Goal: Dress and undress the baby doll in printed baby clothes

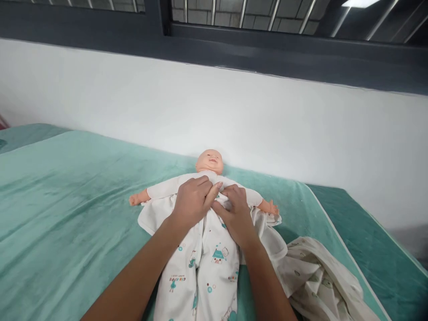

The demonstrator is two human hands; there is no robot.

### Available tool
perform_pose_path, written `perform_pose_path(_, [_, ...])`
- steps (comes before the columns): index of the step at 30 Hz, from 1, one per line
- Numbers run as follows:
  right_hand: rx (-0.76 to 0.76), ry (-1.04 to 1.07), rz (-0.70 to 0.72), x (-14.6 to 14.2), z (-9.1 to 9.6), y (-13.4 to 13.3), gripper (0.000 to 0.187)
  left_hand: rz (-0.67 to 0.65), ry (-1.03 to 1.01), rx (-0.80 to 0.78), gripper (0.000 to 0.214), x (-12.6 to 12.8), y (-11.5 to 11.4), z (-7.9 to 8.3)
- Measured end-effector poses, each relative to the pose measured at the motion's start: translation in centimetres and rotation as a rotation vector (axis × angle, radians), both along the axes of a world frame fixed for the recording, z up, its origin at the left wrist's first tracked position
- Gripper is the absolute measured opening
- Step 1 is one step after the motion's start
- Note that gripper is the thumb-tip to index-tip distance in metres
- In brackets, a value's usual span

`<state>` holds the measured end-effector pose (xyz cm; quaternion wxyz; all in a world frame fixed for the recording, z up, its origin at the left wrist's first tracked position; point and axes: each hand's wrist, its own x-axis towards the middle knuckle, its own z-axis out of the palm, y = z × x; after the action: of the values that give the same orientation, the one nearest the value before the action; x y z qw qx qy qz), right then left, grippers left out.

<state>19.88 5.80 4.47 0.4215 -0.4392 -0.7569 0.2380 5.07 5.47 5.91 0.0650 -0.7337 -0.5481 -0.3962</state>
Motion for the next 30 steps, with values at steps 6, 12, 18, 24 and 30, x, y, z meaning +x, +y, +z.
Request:
perform_pose_path(6, [-0.037,-0.087,-0.025,0.9,-0.5,0.5,0.048,0.034,-0.068,-0.074,0.051,-0.9,-0.2,-1.1])
perform_pose_path(12, [-0.352,-0.137,0.109,3.3,-0.6,0.9,0.055,0.079,-0.172,-0.162,0.048,-3.2,-2.8,-3.1])
perform_pose_path(18, [-0.624,-0.226,0.327,5.5,0.4,0.5,0.042,0.105,-0.229,-0.288,0.043,-5.5,-5.5,-4.9])
perform_pose_path(24, [-0.663,-0.217,0.342,5.5,0.2,0.1,0.039,-0.062,-0.4,-0.485,0.022,-6.7,-7.6,-5.5])
perform_pose_path(30, [-0.605,-0.231,0.251,5.0,-0.1,-0.1,0.052,-0.041,-0.399,-0.419,0.023,-6.5,-8.4,-5.8])
